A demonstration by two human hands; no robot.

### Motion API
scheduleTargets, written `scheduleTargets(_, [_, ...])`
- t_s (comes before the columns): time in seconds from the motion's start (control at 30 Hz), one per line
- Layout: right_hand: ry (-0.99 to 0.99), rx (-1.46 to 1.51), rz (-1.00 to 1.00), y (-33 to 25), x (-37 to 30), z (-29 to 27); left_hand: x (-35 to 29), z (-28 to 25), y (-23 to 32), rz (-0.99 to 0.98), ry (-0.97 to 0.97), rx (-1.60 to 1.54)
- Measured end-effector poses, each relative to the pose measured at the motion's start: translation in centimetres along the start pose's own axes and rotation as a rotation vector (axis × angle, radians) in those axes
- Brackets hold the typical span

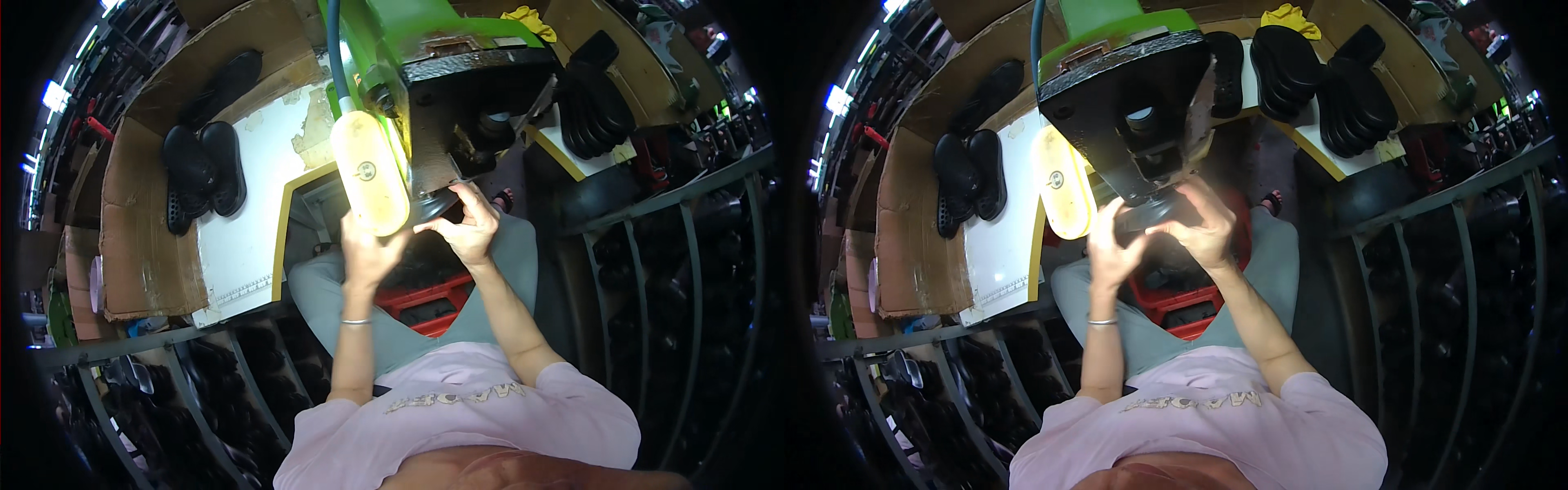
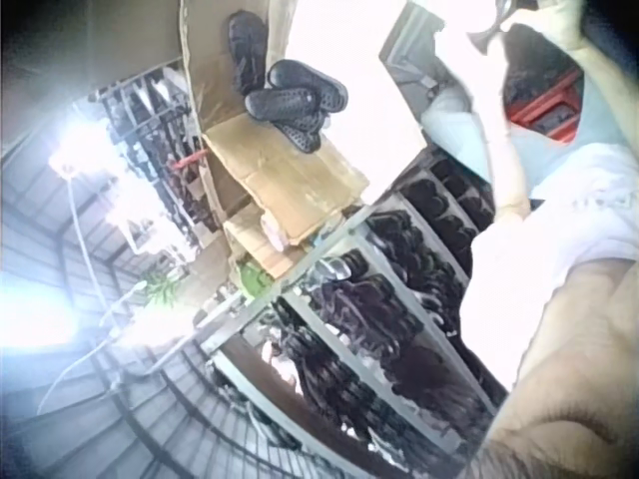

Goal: The person uses a green grinding machine to smooth the soles of black slip-on shoes. They pick up shoes from a red crate, press the soles against the rotating grinding wheel, and place the finished shoes on a nearby surface. The process is repeated for multiple shoes throughout the clip.

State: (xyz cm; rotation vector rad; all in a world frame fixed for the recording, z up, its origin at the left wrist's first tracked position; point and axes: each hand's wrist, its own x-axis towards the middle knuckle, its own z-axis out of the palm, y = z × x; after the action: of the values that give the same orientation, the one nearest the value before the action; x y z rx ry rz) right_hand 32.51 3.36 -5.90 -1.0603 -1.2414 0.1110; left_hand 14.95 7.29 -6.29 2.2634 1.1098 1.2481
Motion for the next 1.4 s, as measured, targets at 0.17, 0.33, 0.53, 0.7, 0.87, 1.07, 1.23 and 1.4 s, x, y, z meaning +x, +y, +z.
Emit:
scheduleTargets(0.17, [-0.08, 0.223, 0.265, 3.5, -0.6, -0.7, -0.8, 4.8, 1.5, -0.235, 0.159, -0.552])
scheduleTargets(0.33, [-0.14, 0.48, 0.712, 10.7, -5.2, -2.2, -2.1, 7.3, 3.0, -0.384, 0.323, -0.996])
scheduleTargets(0.53, [0.178, 0.312, 0.671, 11.3, -2.9, -8.8, -2.1, 6.9, 2.4, -0.404, 0.279, -1.003])
scheduleTargets(0.7, [0.093, -0.138, 0.336, 0.7, 6.1, -12.8, -0.9, 3.8, 3.8, -0.38, 0.227, -1.031])
scheduleTargets(0.87, [-0.078, -0.216, 0.318, -2.3, 7.3, -10.4, -4.3, 2.2, -0.1, -0.412, 0.389, -1.083])
scheduleTargets(1.07, [-0.152, 0.034, 0.41, -2.2, 4.0, -3.3, -6.7, -5.6, -2.8, -0.399, 0.483, -1.118])
scheduleTargets(1.23, [-0.149, 0.153, 0.473, 0.8, -1.3, 0.0, -7.6, -9.7, -2.3, -0.356, 0.402, -0.733])
scheduleTargets(1.4, [-0.317, -0.067, 0.628, 2.6, -6.9, -1.8, -7.0, -9.0, -0.7, -0.174, 0.241, -0.402])
